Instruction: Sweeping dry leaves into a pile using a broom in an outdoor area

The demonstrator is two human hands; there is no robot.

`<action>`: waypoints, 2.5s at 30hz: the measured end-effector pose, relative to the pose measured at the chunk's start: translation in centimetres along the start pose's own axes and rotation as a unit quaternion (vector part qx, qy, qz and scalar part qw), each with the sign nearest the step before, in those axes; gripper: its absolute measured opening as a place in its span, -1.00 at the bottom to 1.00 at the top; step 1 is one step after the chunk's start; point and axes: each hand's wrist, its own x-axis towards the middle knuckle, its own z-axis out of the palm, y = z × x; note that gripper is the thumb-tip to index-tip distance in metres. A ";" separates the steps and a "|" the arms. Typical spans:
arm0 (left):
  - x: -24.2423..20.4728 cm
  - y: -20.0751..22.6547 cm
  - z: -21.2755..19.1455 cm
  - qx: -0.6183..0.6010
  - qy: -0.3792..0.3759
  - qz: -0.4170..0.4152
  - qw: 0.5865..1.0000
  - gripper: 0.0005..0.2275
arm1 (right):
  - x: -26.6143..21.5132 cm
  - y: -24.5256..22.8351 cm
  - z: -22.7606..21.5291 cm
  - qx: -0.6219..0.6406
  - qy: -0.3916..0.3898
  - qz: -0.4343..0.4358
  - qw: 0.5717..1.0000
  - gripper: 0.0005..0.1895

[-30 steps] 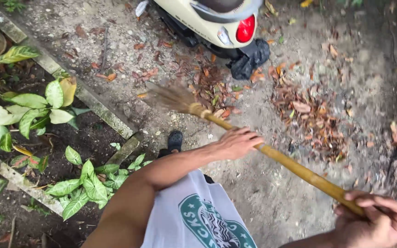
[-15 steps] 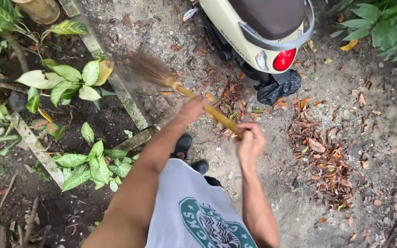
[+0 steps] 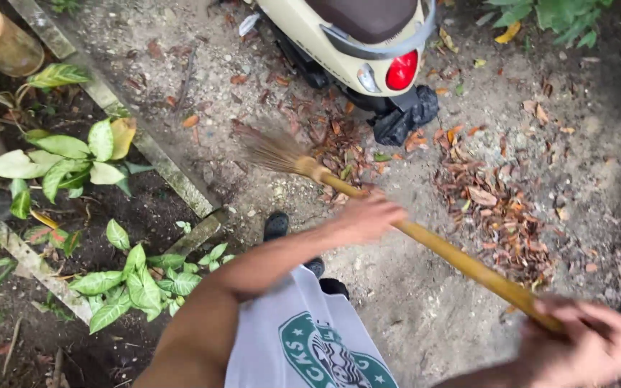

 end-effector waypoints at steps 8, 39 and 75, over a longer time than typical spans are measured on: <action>-9.8 -12.9 1.2 0.063 -0.214 -0.387 0.895 -0.55 | -12.3 14.7 9.5 -0.028 -0.163 0.239 0.957 -0.79; -1.0 19.0 13.0 0.007 -0.293 -0.100 0.951 -0.83 | -7.0 6.6 -26.0 0.228 -0.032 0.129 0.965 -0.88; 2.6 33.8 33.1 -0.251 -0.300 0.049 0.919 -0.67 | -14.2 1.5 -39.9 0.004 0.104 0.080 0.991 -0.81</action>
